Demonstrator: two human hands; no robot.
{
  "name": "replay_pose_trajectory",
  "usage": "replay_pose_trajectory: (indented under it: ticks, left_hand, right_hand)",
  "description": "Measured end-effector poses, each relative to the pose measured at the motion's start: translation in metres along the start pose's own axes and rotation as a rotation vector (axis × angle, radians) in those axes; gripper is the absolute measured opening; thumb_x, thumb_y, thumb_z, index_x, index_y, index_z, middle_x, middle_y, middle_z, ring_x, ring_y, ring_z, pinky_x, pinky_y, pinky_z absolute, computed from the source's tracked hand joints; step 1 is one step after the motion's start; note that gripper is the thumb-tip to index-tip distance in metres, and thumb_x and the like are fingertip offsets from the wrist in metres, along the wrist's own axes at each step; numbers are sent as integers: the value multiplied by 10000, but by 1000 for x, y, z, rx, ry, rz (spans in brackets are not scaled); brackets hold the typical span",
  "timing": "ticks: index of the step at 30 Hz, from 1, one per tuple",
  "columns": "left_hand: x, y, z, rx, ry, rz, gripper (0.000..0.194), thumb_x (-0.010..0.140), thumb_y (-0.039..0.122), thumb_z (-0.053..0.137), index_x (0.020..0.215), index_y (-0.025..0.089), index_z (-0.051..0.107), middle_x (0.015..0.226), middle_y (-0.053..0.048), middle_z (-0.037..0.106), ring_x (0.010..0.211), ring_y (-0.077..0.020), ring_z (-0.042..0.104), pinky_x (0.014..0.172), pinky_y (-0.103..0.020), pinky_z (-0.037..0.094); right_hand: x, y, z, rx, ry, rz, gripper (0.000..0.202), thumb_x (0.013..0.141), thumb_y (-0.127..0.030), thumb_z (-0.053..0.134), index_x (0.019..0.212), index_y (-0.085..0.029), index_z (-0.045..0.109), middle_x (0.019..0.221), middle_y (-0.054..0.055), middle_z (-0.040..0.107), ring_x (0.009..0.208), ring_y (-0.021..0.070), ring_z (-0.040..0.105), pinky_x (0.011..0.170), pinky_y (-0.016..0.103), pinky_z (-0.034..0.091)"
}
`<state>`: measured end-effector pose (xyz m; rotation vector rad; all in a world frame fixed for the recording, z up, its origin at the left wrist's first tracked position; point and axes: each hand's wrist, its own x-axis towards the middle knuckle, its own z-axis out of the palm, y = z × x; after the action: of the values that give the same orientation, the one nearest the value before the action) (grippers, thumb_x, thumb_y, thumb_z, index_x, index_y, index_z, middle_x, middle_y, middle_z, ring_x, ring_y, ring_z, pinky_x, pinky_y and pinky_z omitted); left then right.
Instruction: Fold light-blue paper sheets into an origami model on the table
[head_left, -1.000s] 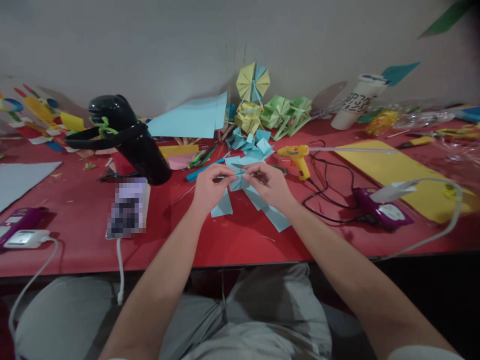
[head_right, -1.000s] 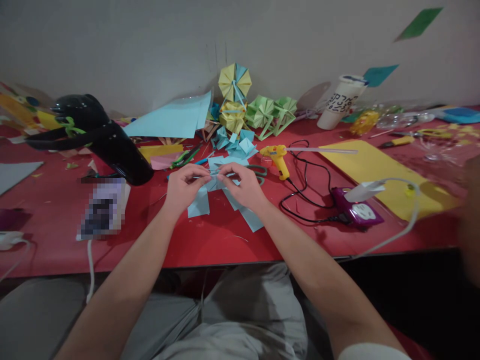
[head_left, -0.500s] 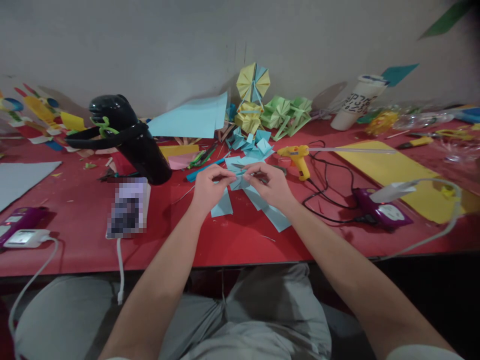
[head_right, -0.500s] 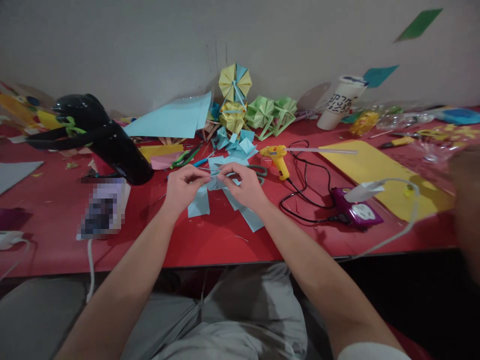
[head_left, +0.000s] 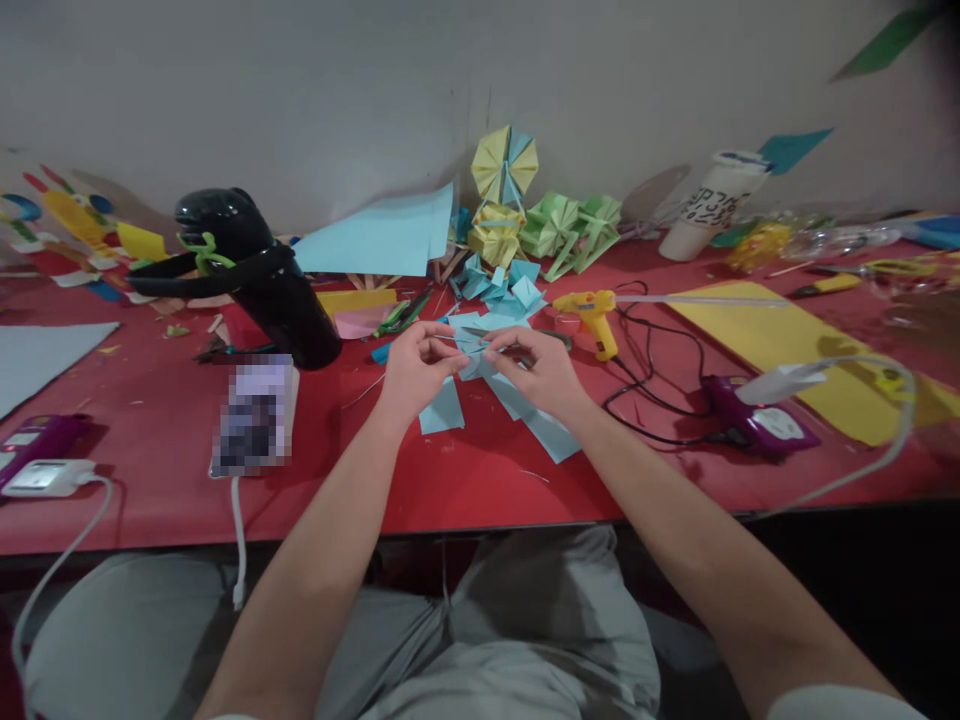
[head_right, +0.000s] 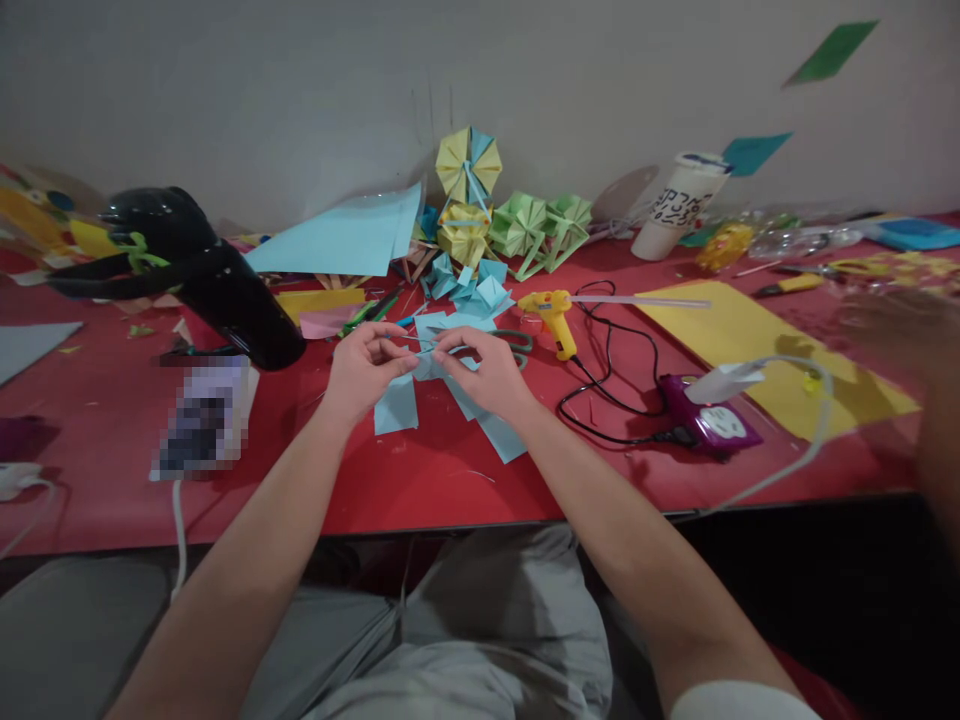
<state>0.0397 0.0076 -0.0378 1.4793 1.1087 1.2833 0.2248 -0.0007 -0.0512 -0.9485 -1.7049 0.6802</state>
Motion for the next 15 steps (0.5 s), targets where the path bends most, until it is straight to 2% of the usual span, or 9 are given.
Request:
replay_pose_trajectory:
  ticks: [5,10,15]
  left_hand:
    - [1,-3,0,-1,-10,-25,344,581,186,807,857,156,602,610,14,643,581,-137,637,607,-288,521]
    - [-1,-3,1,8,-68,16,268,633,183,765,868,169,637,655,4,662,610,-135,634,633,-299,528]
    - [-2,-1,2,45,-104,28,247,656,174,742,890,153,664,690,-13,655,650,-137,630,660,-301,536]
  right_hand:
    - [0,-1,0,39,4,15,193,810,-392,676,831,-204,635,955,60,705,824,168,646,748,331,528]
    - [1,-3,0,87,-2,35,248,783,-391,701,895,-200,589,878,44,690,785,156,644,720,319,523]
    - [1,-1,0,45,-18,20,253,776,-384,707,948,-208,648,874,39,694,789,163,642,713,325,516]
